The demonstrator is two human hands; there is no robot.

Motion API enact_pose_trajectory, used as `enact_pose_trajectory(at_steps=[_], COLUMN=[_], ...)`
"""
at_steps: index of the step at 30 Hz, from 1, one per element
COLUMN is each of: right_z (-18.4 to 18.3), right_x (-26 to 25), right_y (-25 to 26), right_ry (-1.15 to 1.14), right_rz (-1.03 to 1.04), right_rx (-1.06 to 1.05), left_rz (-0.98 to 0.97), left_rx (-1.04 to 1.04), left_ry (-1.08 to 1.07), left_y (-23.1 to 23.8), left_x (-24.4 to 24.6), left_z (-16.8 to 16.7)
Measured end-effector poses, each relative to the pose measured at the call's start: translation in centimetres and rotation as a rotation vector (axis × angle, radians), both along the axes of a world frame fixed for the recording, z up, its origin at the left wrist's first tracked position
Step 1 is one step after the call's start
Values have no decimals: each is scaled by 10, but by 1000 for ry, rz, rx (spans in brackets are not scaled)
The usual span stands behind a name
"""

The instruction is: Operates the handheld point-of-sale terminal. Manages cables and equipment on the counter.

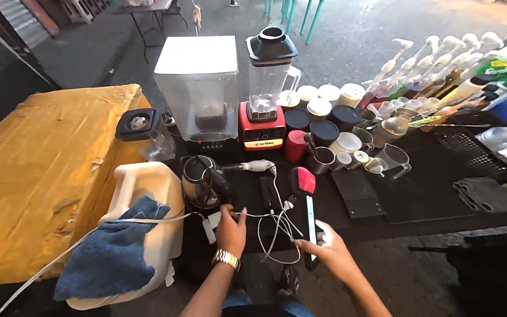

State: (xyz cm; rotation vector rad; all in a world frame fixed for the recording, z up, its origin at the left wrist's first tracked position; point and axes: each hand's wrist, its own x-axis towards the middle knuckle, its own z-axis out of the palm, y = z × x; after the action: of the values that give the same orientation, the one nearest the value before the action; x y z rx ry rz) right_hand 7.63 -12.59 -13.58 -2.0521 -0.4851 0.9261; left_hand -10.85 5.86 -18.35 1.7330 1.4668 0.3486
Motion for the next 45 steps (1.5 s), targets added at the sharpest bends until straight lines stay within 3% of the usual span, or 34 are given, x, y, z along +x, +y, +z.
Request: enact_pose_trajectory(at_steps=[3, 5, 11, 16, 19, 25, 28, 32, 36, 41, 45], right_z=[24, 39, 66, 54, 27, -23, -29, -35, -52, -85, -82], right_x=[23, 36, 52, 47, 31, -13, -36, -62, -78, -91, -96], right_y=[-21, -34, -64, -79, -50, 64, 106, 141, 160, 159, 164], right_ry=[-47, -73, -75, -10, -28, -135, -254, -351, -387, -410, -407], right_rz=[-54, -71, 31, 242, 279, 475, 515, 526, 502, 411, 406], right_rx=[83, 134, 295, 171, 34, -417, -599, -688, -736, -738, -678], left_rz=[-363, -491, -617, -643, -673, -653, -666, -675, -575, -443, 4], left_rx=[-104, -90, -96, -130, -84, -55, -15, 11, 55, -190, -333], left_ry=[203, 343, 594, 610, 580, 465, 458, 456, 462, 436, 132], left_y=[-25, -28, -13, 3, -1, -11, -14, -19, -20, -18, -26], left_x=[14, 38, 72, 64, 55, 8, -2, -7, -30, -71, -98], left_z=[-12, -23, -40, -45, -47, -64, -68, -66, -55, -37, -46])
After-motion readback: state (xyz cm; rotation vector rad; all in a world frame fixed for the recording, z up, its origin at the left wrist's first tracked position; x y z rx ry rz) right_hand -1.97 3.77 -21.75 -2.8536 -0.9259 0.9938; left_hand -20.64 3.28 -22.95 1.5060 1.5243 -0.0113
